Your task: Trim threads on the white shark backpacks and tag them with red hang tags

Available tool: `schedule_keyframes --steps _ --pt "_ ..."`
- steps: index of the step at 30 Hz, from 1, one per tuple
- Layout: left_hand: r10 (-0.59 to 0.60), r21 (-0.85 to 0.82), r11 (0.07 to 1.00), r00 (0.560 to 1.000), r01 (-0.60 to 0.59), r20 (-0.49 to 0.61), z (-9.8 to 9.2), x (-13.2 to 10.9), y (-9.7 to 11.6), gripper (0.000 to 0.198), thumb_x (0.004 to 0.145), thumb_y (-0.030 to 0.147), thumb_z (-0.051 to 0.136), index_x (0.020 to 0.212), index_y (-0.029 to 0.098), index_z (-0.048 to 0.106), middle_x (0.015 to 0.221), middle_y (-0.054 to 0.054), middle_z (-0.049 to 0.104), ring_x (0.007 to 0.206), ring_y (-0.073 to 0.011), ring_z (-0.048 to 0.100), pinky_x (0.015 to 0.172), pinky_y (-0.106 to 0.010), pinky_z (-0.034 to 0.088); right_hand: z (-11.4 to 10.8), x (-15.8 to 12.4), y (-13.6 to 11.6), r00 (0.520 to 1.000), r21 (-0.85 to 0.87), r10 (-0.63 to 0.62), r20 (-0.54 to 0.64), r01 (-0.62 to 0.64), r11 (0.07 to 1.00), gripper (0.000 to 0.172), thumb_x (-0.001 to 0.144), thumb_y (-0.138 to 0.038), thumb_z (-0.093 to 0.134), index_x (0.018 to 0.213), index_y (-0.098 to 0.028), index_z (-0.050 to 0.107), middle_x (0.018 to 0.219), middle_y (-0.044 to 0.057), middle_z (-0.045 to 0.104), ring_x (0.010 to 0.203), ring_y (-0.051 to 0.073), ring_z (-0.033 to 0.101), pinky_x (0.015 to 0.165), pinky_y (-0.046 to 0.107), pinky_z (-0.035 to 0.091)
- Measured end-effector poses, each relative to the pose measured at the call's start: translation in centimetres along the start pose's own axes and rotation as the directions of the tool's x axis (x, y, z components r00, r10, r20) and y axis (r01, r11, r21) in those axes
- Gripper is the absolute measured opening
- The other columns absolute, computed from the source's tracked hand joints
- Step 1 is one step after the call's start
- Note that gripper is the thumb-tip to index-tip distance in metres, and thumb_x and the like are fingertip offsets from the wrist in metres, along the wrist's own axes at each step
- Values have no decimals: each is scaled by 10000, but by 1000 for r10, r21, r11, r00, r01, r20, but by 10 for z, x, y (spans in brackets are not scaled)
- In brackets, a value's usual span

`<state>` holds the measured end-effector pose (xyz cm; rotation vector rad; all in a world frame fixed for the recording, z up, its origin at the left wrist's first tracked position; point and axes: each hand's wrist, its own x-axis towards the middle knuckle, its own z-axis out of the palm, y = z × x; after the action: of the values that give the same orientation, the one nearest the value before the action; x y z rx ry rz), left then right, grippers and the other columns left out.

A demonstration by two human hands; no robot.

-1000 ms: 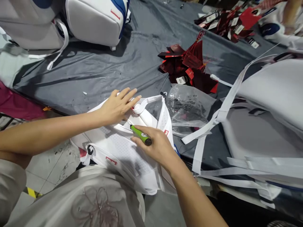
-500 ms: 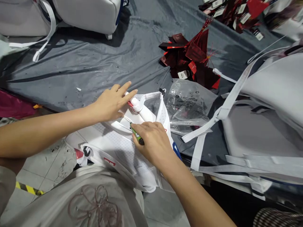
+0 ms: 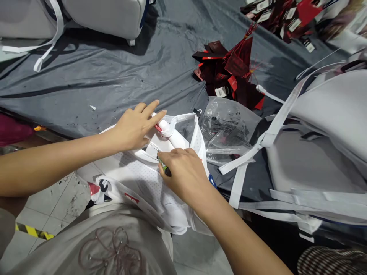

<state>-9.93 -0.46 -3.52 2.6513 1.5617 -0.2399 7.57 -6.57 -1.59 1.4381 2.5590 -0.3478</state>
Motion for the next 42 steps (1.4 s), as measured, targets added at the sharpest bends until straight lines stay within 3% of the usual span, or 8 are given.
schedule_keyframes --steps 16,20,22,25,30,33,36,42 --pt "9 -56 998 1000 -9 -8 0 -1 -2 918 850 393 649 1582 283 107 1678 -105 76 1407 -386 295 992 -440 459 -3 -2 -12 1000 -132 5 -6 -6 991 165 868 -233 597 945 -231 743 810 63 753 778 232 686 671 334 379" --pt "51 -57 997 993 -45 110 -12 -6 -11 1080 771 354 736 1592 306 35 1685 -102 -28 1429 -403 267 984 -441 485 -1 -10 -9 998 -151 57 -21 -60 987 174 860 -246 607 952 -234 755 758 71 743 720 233 681 681 336 401" --pt "26 -67 998 983 -14 183 -17 -11 -18 1205 720 354 786 1586 335 -50 1681 -97 -104 1426 -426 270 965 -450 502 7 -11 -6 994 -68 38 -99 -45 997 209 864 -250 606 1009 -237 756 772 65 750 725 233 688 689 335 433" --pt "-40 -67 996 981 54 191 -16 -19 -22 1318 684 342 821 1558 358 -166 1668 -109 -170 1378 -429 345 947 -464 516 27 -3 -8 964 177 -9 -266 58 982 290 891 -246 579 1137 -224 730 913 65 774 837 227 714 753 339 496" --pt "-144 6 989 978 145 148 -12 -24 -12 1241 739 282 777 1560 370 -149 1669 -137 -138 1316 -404 422 870 -437 554 58 18 -21 886 451 -2 -463 238 860 317 934 -250 539 1205 -208 697 1098 80 758 992 222 710 900 379 527" --pt "-161 31 987 979 158 126 -12 -26 -12 1173 769 228 730 1576 337 -114 1661 -188 40 1248 -375 505 853 -410 554 64 19 -23 861 485 32 -508 255 837 317 931 -252 547 1207 -205 697 1098 81 760 985 228 716 904 393 531" --pt "-69 -27 997 986 74 150 -13 -27 -23 1099 802 190 661 1581 322 -104 1629 -194 168 1219 -333 562 893 -387 534 64 14 -21 854 504 55 -517 251 827 324 930 -262 548 1214 -222 697 1100 73 760 984 230 716 913 411 534" --pt "46 -238 971 973 9 224 -18 -26 -42 1152 756 101 610 1552 355 -182 1677 -151 -44 1469 -302 348 1038 -340 451 64 6 -13 866 517 65 -496 235 823 329 927 -282 545 1213 -226 697 1049 65 769 902 227 719 868 413 537"
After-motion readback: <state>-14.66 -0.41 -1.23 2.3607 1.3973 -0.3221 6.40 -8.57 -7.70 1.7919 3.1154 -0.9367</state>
